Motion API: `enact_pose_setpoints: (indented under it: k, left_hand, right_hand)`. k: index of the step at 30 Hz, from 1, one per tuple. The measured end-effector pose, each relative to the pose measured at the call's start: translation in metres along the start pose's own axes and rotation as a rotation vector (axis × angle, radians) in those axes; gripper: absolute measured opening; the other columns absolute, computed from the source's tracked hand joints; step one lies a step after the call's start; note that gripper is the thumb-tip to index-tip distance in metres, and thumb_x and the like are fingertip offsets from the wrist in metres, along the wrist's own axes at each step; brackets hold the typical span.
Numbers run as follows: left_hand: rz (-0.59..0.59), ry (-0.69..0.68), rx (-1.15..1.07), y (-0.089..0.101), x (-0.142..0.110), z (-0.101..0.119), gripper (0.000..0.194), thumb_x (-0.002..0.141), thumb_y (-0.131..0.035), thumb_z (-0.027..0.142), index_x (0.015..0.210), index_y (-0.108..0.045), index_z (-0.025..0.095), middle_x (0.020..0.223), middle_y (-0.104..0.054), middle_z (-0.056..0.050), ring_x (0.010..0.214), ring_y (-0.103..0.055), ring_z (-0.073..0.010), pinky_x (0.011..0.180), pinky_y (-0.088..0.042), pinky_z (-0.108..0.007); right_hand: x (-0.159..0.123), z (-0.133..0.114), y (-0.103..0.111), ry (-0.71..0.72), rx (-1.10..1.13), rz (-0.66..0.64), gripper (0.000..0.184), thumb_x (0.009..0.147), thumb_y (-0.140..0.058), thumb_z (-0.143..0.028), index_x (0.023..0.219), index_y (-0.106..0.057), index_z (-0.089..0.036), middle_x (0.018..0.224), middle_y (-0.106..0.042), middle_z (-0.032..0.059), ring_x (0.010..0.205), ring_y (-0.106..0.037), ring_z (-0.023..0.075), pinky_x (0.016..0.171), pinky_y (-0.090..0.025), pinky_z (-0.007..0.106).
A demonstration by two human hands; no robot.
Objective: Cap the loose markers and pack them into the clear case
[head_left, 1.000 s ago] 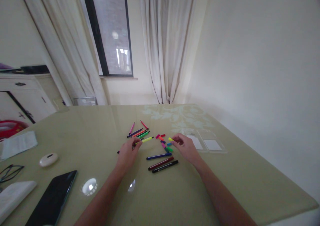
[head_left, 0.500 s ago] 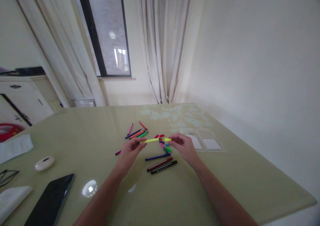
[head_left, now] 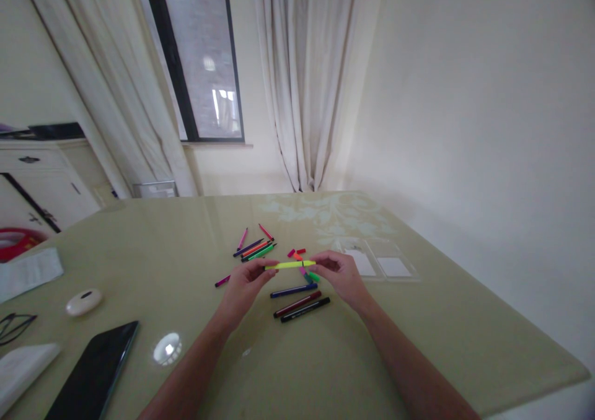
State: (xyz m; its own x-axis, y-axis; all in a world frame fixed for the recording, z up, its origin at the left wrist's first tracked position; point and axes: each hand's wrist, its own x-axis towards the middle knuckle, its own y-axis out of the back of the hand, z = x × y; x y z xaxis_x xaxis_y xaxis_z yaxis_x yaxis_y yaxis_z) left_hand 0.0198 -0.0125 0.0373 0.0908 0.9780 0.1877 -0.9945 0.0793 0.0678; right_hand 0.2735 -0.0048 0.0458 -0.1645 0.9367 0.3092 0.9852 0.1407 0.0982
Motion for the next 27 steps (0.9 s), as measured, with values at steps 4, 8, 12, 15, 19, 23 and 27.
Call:
enact_pose_setpoints:
  k: [4,8,12,15,19,23,27]
  left_hand:
    - [0.018,0.044,-0.009,-0.001,-0.002,0.001,0.036,0.073,-0.083,0.047,0.1,-0.083,0.021,0.095,-0.082,-0.007,0.085,-0.073,-0.0207,0.08,-0.059,-0.032]
    - [0.021,0.065,0.009,-0.001,-0.004,0.001,0.035,0.073,-0.083,0.045,0.1,-0.084,0.022,0.094,-0.082,-0.007,0.084,-0.073,-0.0211,0.079,-0.058,-0.031]
    - [0.022,0.069,-0.018,-0.003,-0.004,-0.003,0.036,0.075,-0.082,0.045,0.101,-0.082,0.021,0.094,-0.082,-0.008,0.086,-0.073,-0.0211,0.081,-0.058,-0.032]
    - [-0.014,0.02,0.041,-0.006,-0.002,-0.006,0.037,0.079,-0.077,0.048,0.101,-0.081,0.019,0.09,-0.08,-0.007,0.081,-0.072,-0.021,0.075,-0.058,-0.031]
    - [-0.116,-0.059,0.289,-0.008,-0.002,-0.008,0.03,0.084,-0.07,0.043,0.103,-0.08,0.022,0.093,-0.079,-0.006,0.083,-0.071,-0.0224,0.077,-0.056,-0.033]
    - [-0.113,-0.115,0.385,-0.006,-0.002,-0.009,0.022,0.083,-0.071,0.034,0.098,-0.08,0.023,0.098,-0.08,-0.006,0.092,-0.071,-0.026,0.088,-0.055,-0.039]
    - [-0.09,-0.155,0.359,-0.006,-0.004,-0.01,0.019,0.083,-0.075,0.034,0.099,-0.079,0.023,0.101,-0.079,-0.005,0.094,-0.072,-0.0256,0.09,-0.054,-0.038]
  right_hand:
    - [0.0,-0.001,-0.001,0.003,-0.036,0.014,0.031,0.077,-0.085,-0.048,0.091,-0.082,-0.02,0.084,-0.081,0.0071,0.079,-0.078,0.0253,0.078,-0.063,0.039]
    - [-0.001,0.001,-0.001,0.002,-0.029,0.037,0.03,0.076,-0.086,-0.048,0.088,-0.082,-0.021,0.082,-0.081,0.0067,0.076,-0.076,0.024,0.075,-0.061,0.036]
    - [-0.002,0.001,-0.002,-0.017,-0.006,0.046,0.03,0.075,-0.087,-0.048,0.088,-0.082,-0.021,0.081,-0.081,0.0066,0.075,-0.075,0.0236,0.073,-0.06,0.036]
    - [-0.002,0.002,-0.005,-0.045,-0.026,0.012,0.033,0.075,-0.087,-0.048,0.089,-0.081,-0.02,0.081,-0.08,0.0064,0.075,-0.074,0.023,0.072,-0.059,0.035]
    - [-0.001,0.006,-0.006,-0.041,-0.158,-0.095,0.036,0.088,-0.074,-0.053,0.098,-0.079,-0.019,0.085,-0.078,0.0053,0.077,-0.071,0.0202,0.071,-0.055,0.031]
    - [0.001,0.012,0.003,0.048,-0.449,-0.114,0.043,0.103,-0.052,-0.052,0.098,-0.078,-0.019,0.091,-0.076,0.0058,0.084,-0.067,0.0197,0.075,-0.05,0.03]
    - [0.003,0.018,0.008,0.091,-0.607,-0.184,0.051,0.107,-0.043,-0.051,0.088,-0.077,-0.019,0.086,-0.07,0.0056,0.081,-0.063,0.0191,0.076,-0.047,0.031]
